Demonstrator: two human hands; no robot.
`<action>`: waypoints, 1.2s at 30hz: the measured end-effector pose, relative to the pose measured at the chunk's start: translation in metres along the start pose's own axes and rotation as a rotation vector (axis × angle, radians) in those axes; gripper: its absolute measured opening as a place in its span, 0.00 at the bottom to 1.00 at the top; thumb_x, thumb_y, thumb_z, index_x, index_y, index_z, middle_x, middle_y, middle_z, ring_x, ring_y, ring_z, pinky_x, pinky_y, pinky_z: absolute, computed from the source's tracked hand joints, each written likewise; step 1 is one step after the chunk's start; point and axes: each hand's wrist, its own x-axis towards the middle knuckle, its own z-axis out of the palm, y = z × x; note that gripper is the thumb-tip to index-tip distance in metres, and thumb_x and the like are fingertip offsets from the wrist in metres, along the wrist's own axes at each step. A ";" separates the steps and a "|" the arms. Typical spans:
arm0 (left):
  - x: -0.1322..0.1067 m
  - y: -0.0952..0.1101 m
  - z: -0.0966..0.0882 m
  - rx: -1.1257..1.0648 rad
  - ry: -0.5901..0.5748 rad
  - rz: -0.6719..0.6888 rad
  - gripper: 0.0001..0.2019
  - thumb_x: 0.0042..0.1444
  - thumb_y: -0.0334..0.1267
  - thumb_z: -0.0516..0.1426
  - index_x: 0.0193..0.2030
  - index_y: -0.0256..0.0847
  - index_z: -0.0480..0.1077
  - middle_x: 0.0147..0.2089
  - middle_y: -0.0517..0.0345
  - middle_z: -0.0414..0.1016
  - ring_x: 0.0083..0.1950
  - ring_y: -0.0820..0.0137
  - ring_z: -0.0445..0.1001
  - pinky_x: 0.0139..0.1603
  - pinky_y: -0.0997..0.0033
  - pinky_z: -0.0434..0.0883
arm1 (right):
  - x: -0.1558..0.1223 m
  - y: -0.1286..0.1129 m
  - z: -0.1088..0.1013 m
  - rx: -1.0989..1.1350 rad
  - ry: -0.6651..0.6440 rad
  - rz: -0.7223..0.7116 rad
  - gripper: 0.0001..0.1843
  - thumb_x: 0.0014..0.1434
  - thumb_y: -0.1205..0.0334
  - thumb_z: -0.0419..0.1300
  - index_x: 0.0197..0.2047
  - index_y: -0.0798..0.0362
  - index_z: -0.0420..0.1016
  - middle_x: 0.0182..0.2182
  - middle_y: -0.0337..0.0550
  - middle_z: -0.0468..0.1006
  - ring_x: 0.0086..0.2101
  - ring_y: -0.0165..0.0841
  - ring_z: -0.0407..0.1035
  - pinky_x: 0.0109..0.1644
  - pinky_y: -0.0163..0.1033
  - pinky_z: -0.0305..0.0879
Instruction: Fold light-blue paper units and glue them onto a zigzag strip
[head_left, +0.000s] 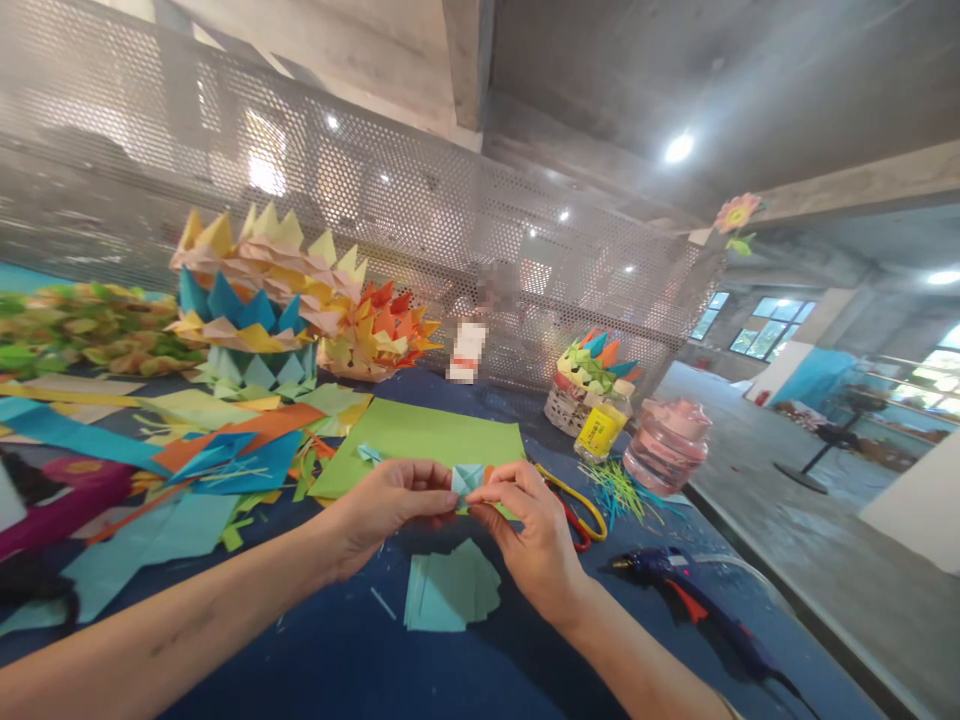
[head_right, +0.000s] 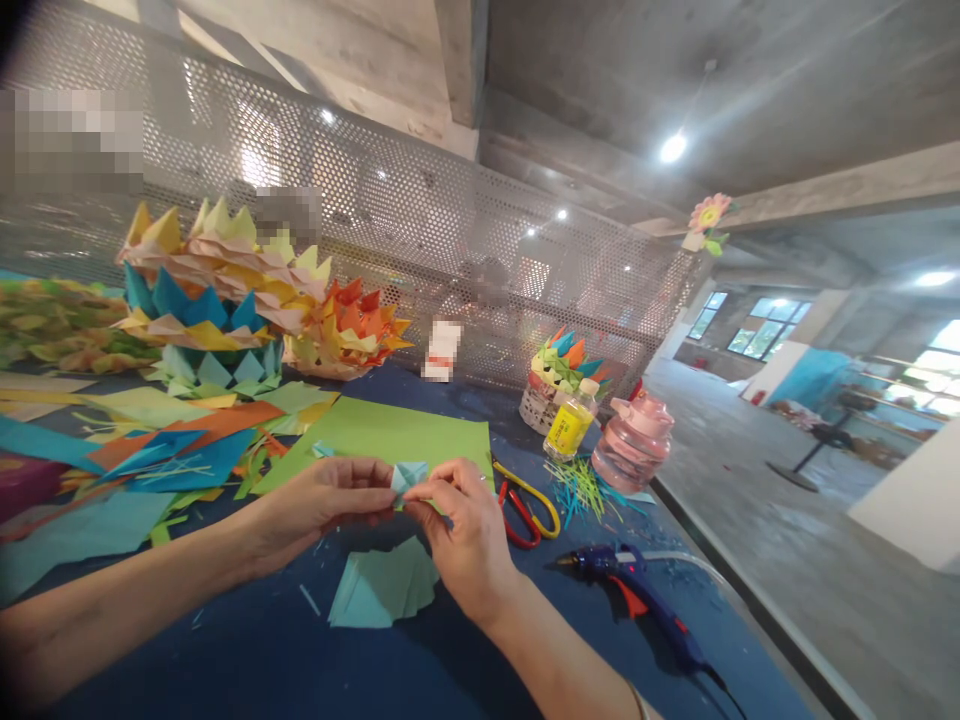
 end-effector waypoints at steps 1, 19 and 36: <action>0.000 0.000 0.001 0.019 0.002 0.005 0.11 0.41 0.40 0.64 0.27 0.36 0.70 0.25 0.60 0.71 0.27 0.75 0.68 0.32 0.74 0.64 | 0.000 0.000 0.000 -0.005 0.006 0.006 0.06 0.59 0.63 0.57 0.37 0.48 0.77 0.34 0.42 0.69 0.35 0.32 0.67 0.40 0.38 0.65; 0.000 -0.009 0.002 0.062 -0.022 0.008 0.11 0.40 0.40 0.64 0.25 0.35 0.71 0.24 0.59 0.73 0.25 0.75 0.67 0.29 0.74 0.63 | -0.002 -0.008 0.007 0.076 0.069 0.156 0.05 0.55 0.67 0.58 0.28 0.53 0.67 0.40 0.45 0.68 0.35 0.30 0.68 0.37 0.36 0.68; -0.001 -0.003 0.008 0.133 0.014 0.055 0.12 0.44 0.43 0.61 0.23 0.35 0.68 0.21 0.61 0.69 0.24 0.76 0.64 0.29 0.74 0.62 | -0.004 -0.008 0.013 0.163 0.155 0.251 0.09 0.54 0.64 0.59 0.38 0.53 0.64 0.37 0.44 0.68 0.38 0.33 0.67 0.35 0.36 0.67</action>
